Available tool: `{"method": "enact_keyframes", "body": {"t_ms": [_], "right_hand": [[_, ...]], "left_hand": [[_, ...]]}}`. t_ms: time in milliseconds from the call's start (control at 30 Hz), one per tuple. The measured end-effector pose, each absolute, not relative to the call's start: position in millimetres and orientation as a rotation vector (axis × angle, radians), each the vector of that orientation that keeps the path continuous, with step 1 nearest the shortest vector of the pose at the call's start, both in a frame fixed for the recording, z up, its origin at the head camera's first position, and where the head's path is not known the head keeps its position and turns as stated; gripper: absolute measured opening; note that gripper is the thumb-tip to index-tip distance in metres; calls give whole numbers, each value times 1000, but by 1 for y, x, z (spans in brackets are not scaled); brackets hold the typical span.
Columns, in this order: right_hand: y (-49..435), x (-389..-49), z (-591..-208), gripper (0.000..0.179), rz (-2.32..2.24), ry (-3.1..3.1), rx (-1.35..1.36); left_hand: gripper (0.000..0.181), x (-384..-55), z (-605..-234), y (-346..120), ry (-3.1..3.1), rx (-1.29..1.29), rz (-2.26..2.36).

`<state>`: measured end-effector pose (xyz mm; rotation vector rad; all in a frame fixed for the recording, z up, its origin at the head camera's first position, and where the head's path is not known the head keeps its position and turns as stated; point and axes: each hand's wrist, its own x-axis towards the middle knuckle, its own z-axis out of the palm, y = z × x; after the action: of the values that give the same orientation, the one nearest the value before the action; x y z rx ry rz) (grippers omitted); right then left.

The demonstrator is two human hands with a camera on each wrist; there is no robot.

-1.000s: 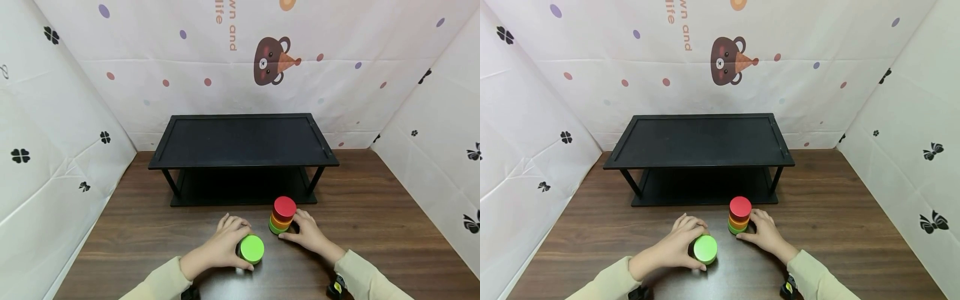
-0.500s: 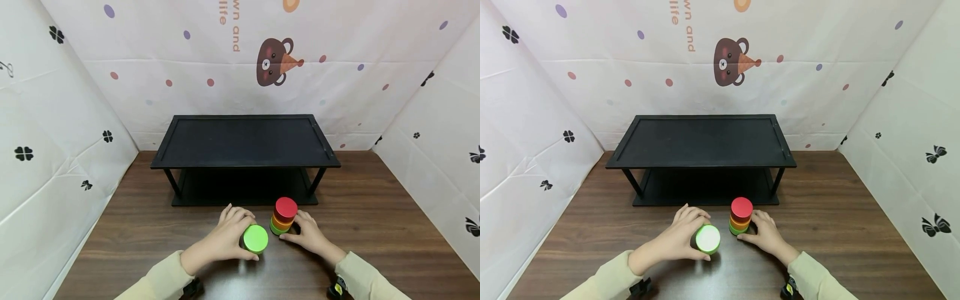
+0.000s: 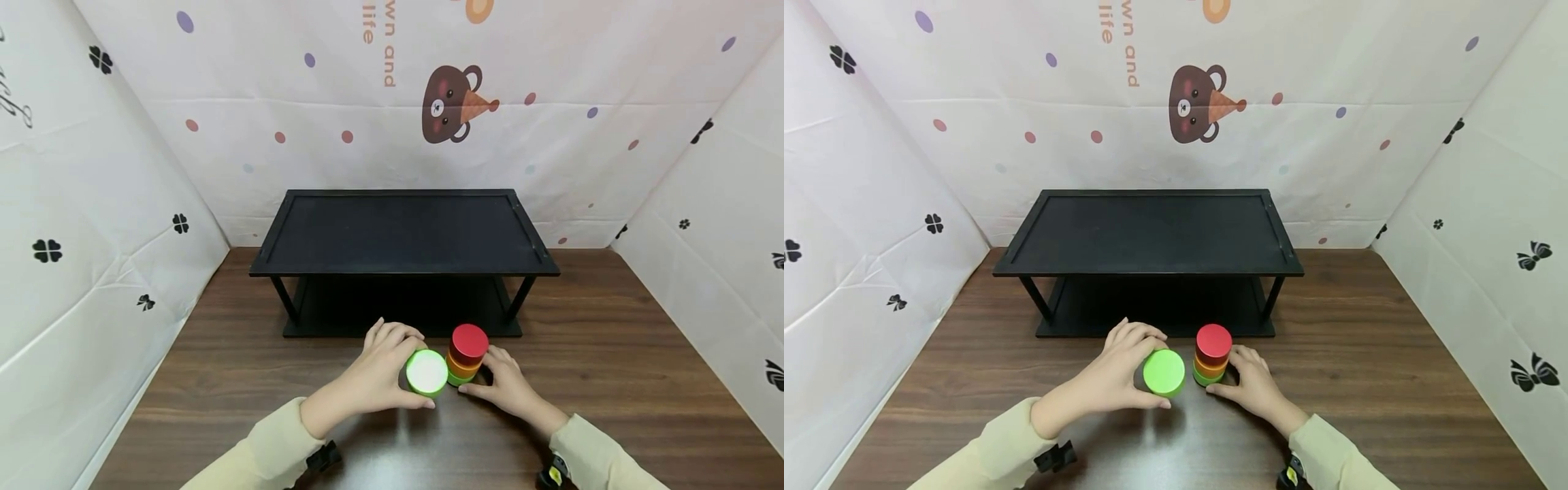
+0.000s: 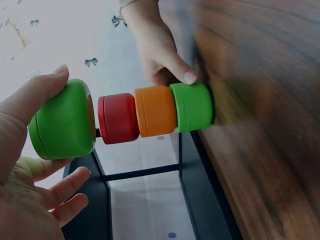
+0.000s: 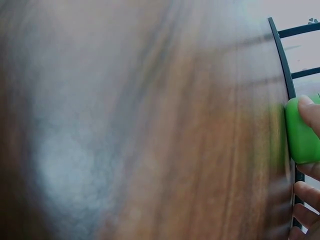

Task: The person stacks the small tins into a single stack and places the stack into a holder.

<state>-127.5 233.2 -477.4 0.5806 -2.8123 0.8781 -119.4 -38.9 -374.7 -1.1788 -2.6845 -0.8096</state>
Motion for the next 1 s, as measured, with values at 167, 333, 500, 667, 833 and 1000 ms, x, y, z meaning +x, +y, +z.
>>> {"method": "enact_keyframes", "body": {"t_ms": [167, 333, 500, 667, 833, 1000], "right_hand": [[234, -127, -476, 48, 885, -2807, 587], [234, -126, -476, 46, 886, -2805, 582], [234, -126, -476, 46, 898, -2795, 588], [233, -127, -479, 47, 906, -2796, 605], [232, -127, -479, 45, 916, -2787, 599], [232, -126, -477, 42, 907, -2776, 600]], "left_hand": [[61, -122, -368, -32, -2672, -1176, -823], [60, -126, -360, -27, -2656, -1168, -837], [59, -131, -356, -21, -2642, -1159, -861], [61, -134, -356, -18, -2631, -1139, -876], [62, -138, -353, -13, -2619, -1133, -873], [64, -142, -351, -7, -2632, -1114, -857]]}}
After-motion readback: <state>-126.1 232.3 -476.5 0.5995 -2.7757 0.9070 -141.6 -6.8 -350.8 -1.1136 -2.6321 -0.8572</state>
